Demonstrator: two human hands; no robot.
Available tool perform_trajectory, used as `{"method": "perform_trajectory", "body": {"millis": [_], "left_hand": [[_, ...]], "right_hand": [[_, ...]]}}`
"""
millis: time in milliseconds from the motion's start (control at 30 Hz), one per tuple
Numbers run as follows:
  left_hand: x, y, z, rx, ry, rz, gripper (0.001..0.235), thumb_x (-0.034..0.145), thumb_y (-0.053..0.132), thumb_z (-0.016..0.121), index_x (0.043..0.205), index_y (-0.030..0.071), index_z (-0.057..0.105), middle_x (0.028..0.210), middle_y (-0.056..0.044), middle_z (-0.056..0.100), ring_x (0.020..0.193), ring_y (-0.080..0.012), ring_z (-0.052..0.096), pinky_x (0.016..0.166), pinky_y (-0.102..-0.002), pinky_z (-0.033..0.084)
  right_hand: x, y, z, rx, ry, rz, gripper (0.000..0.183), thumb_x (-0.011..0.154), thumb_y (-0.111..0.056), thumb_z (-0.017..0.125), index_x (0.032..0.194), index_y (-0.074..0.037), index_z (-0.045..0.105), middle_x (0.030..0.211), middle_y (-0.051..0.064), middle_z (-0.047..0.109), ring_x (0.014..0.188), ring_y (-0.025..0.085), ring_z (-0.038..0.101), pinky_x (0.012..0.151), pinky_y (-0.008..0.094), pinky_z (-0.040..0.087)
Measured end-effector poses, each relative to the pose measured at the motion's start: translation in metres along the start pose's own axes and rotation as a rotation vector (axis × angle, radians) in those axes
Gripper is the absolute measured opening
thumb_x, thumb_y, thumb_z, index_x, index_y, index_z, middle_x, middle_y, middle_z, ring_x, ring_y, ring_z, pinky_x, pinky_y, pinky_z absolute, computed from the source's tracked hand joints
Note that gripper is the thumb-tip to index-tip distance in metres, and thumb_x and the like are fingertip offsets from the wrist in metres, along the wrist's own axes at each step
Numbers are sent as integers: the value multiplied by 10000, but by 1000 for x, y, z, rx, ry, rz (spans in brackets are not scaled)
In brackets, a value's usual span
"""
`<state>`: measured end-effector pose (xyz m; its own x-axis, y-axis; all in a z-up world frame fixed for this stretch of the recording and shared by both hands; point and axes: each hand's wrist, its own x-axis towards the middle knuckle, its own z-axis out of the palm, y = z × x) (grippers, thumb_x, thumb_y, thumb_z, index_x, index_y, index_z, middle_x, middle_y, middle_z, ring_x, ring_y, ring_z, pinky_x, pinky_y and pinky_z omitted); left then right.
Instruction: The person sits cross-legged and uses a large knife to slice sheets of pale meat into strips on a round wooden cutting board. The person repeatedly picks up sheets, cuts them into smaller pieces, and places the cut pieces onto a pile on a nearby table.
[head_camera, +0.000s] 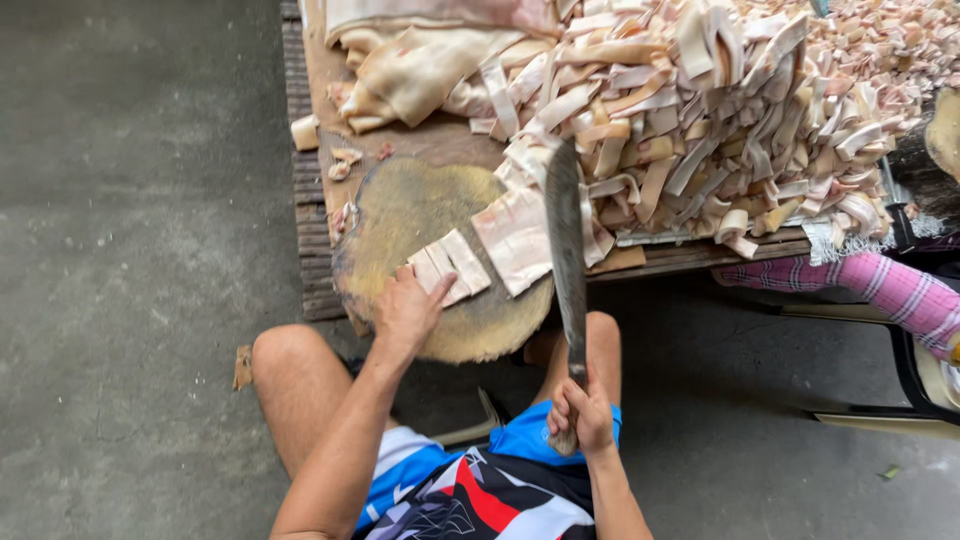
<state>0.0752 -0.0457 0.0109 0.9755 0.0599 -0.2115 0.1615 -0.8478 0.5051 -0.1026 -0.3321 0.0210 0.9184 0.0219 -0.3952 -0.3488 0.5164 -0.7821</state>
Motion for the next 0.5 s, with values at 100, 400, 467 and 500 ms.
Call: {"method": "perform_trajectory", "body": {"millis": [100, 400, 467, 500], "left_hand": [[24, 59, 12, 29, -56, -128, 1134, 794, 826, 639, 1451, -67, 405, 1298, -307, 537, 1068, -459, 625, 898, -499, 556], [78, 210, 43, 311, -304, -235, 1226, 742, 849, 650, 1660, 338, 18, 1644, -323, 41, 1223, -678, 403, 918, -770, 437], [83, 216, 51, 424, -314, -221, 1181, 770, 799, 671, 1658, 347, 37, 1659, -292, 25, 1226, -709, 377, 916, -786, 419], [84, 216, 54, 443, -316, -214, 1148, 794, 762, 681, 1652, 342, 44, 1659, -278, 28, 1226, -722, 360, 903, -782, 421]], "right_hand": [[3, 6, -22, 20, 3, -68, 651, 1000, -145, 516, 1607, -197, 285, 639, 39, 454, 450, 124, 463, 452, 328, 495], [36, 11, -27, 222, 65, -100, 665, 988, -136, 511, 1597, -240, 264, 641, 31, 441, 456, 118, 449, 450, 325, 484], [38, 11, -27, 225, 64, -91, 660, 989, -135, 508, 1595, -243, 268, 636, 36, 442, 449, 119, 446, 451, 320, 484], [38, 10, -28, 223, 62, -87, 658, 990, -134, 506, 1594, -245, 270, 634, 38, 443, 446, 119, 445, 451, 317, 485]]}}
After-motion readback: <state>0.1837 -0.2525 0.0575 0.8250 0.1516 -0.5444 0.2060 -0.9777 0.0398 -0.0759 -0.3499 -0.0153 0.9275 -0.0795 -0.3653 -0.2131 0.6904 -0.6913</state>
